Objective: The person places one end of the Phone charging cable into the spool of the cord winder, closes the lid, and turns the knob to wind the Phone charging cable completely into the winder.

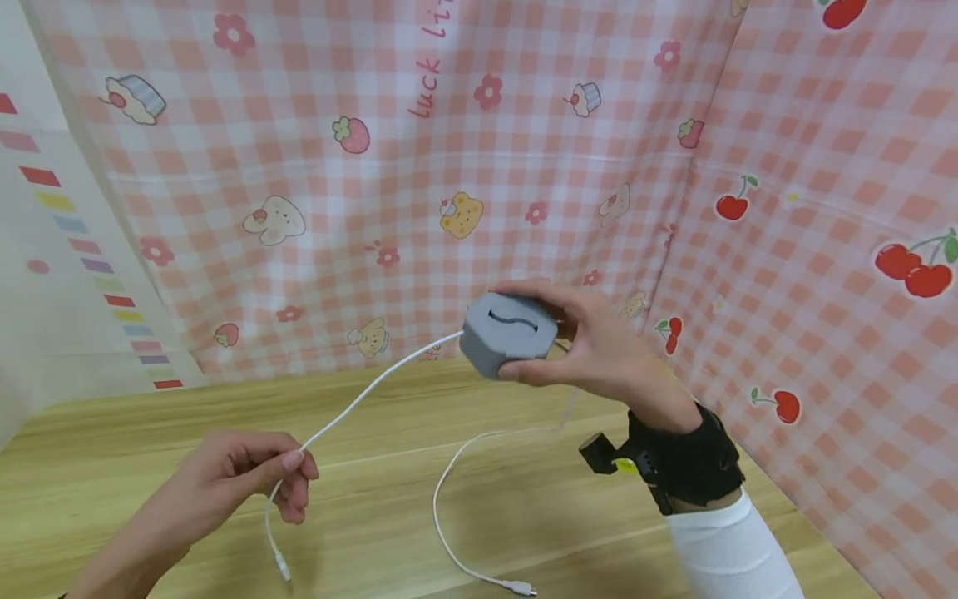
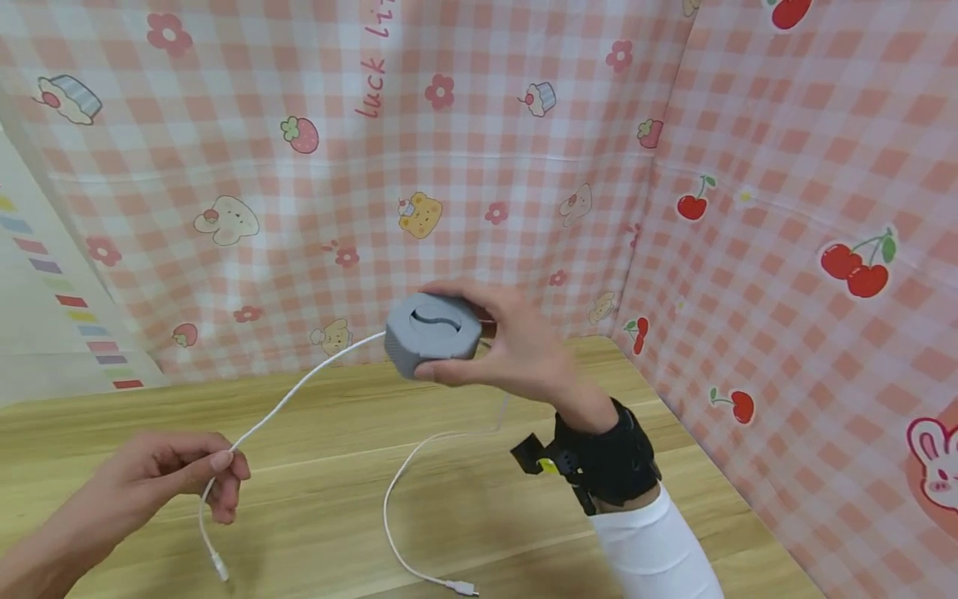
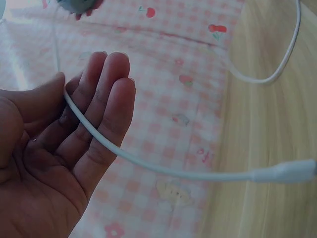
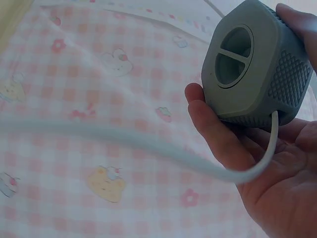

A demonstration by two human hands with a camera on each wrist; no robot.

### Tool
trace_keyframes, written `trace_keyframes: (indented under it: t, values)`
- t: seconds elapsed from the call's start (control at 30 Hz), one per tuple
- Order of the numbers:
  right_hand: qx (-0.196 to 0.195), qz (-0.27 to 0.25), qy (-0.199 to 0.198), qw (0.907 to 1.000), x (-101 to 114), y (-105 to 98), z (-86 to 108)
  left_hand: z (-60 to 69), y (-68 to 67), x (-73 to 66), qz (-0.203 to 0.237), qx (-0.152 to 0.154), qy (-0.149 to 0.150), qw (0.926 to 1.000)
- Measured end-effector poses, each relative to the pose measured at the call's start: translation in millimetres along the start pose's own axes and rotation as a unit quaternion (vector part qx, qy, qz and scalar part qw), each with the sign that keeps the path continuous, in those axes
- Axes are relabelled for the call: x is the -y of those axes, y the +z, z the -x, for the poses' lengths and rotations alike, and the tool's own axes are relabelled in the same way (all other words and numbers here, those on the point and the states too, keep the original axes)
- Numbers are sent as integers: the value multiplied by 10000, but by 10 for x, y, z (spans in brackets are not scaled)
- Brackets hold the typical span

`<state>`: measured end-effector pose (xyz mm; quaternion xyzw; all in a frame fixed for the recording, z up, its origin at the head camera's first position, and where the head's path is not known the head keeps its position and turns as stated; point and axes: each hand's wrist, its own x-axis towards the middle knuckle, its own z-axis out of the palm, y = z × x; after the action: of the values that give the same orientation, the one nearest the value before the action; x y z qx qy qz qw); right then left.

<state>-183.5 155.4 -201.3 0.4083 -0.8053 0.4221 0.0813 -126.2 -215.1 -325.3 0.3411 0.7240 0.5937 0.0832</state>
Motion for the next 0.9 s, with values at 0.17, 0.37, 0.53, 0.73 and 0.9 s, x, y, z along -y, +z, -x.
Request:
trace_keyframes:
  t: [0.17,0.37,0.53,0.73,0.9]
  values:
    - [173,250,266,9992,153,-116,-214,-147,145,-81,107,-24,-125,9999]
    - [455,303,166,9984,346,-111,-636,-376,284,-248,419,-350,512,9972]
    - [467,188,-11,9987,544,-131,-917,-479,393,-349,192,-1208,604,9906]
    - [194,319,-252,9990,754,-210,-1092,-497,480,-301,98,-1739,685,9823]
    - [55,562,-533,9970,859,-270,-1141,-472,503,-199,55,-1781,530,9826]
